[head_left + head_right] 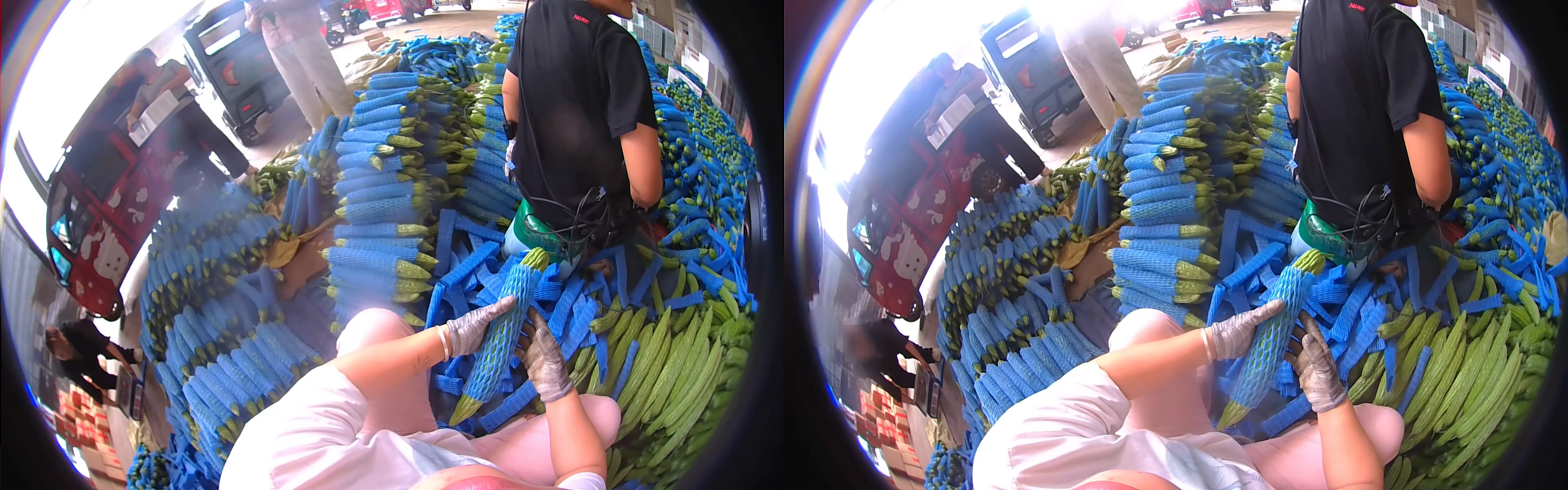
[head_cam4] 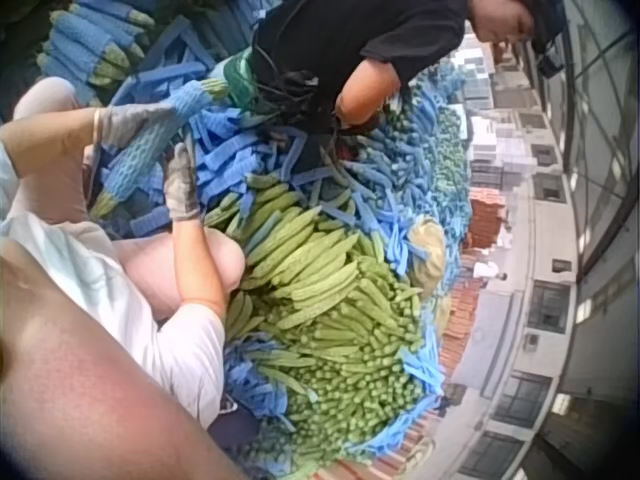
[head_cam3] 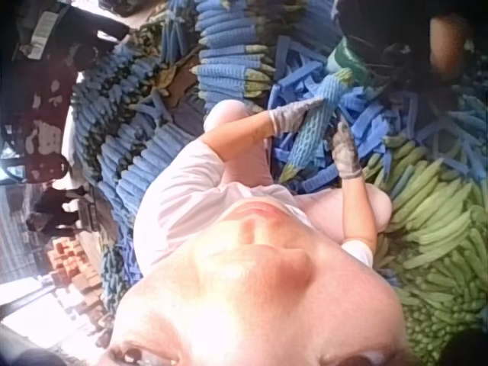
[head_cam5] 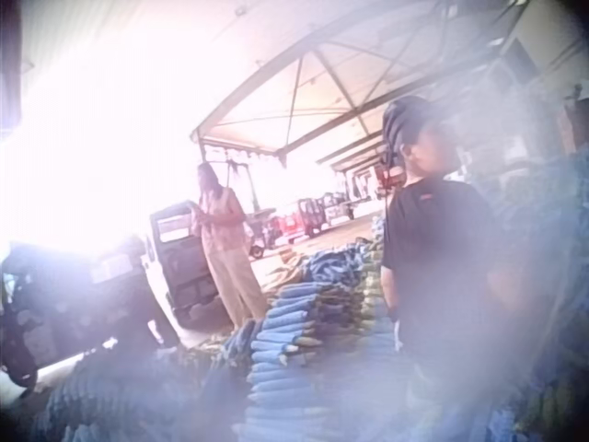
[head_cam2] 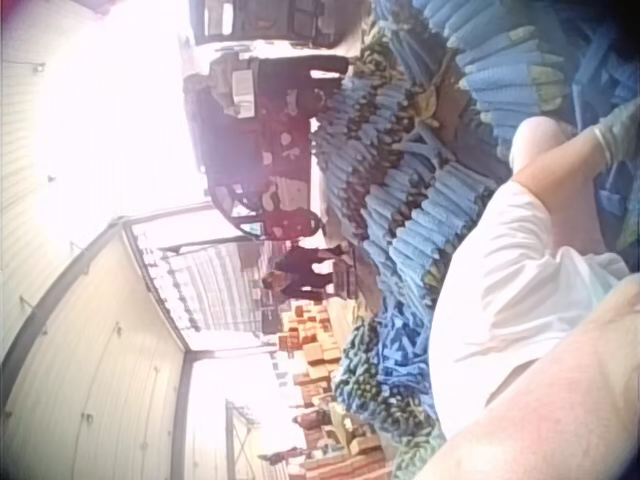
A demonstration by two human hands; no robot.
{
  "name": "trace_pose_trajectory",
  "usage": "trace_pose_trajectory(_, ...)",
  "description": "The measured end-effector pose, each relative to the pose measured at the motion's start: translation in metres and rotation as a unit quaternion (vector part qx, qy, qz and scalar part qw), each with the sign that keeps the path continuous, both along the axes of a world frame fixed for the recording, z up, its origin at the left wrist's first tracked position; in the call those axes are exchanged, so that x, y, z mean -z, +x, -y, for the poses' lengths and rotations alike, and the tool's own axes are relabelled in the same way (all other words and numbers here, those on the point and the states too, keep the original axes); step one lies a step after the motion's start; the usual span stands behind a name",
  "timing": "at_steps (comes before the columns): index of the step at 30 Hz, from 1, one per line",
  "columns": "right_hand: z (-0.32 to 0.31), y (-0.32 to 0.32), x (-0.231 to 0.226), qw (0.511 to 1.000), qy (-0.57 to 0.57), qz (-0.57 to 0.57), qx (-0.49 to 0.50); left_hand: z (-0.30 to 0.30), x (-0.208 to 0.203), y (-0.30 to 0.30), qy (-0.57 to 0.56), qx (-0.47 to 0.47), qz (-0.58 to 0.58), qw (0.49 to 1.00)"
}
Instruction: The recorder is placing bitter melons into blue foam protective nets while sitting on the floor.
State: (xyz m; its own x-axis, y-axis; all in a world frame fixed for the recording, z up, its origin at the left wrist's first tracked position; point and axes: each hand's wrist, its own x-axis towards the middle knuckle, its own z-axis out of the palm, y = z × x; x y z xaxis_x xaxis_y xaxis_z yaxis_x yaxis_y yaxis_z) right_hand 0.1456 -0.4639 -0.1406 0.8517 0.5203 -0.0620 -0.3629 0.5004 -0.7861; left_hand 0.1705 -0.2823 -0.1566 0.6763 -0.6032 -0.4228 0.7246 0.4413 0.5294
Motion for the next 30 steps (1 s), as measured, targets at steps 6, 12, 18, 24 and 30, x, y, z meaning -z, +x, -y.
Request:
trace_pose_trajectory(6, -0.003, 0.002, 0.007, 1.0, -0.006, -0.014, 0.017, 0.002, -0.006, -0.004, 0.003, 0.007, 0.011, 1.0)
trace_pose_trajectory(12, 0.001, 0.002, 0.025, 0.992, -0.063, -0.079, 0.079, 0.001, -0.011, -0.007, 0.006, 0.068, 0.02, 0.997)
trace_pose_trajectory(18, 0.006, 0.007, 0.021, 0.987, -0.075, -0.115, 0.077, 0.002, -0.002, -0.001, 0.001, 0.057, 0.069, 0.996)
trace_pose_trajectory(24, 0.005, 0.002, 0.02, 0.99, -0.035, -0.099, 0.095, 0.005, 0.008, -0.002, 0.08, 0.054, 0.021, 0.995)
trace_pose_trajectory(30, 0.007, 0.005, 0.024, 0.998, -0.005, -0.061, 0.022, 0.01, 0.005, 0.0, 0.06, -0.027, -0.033, 0.997)
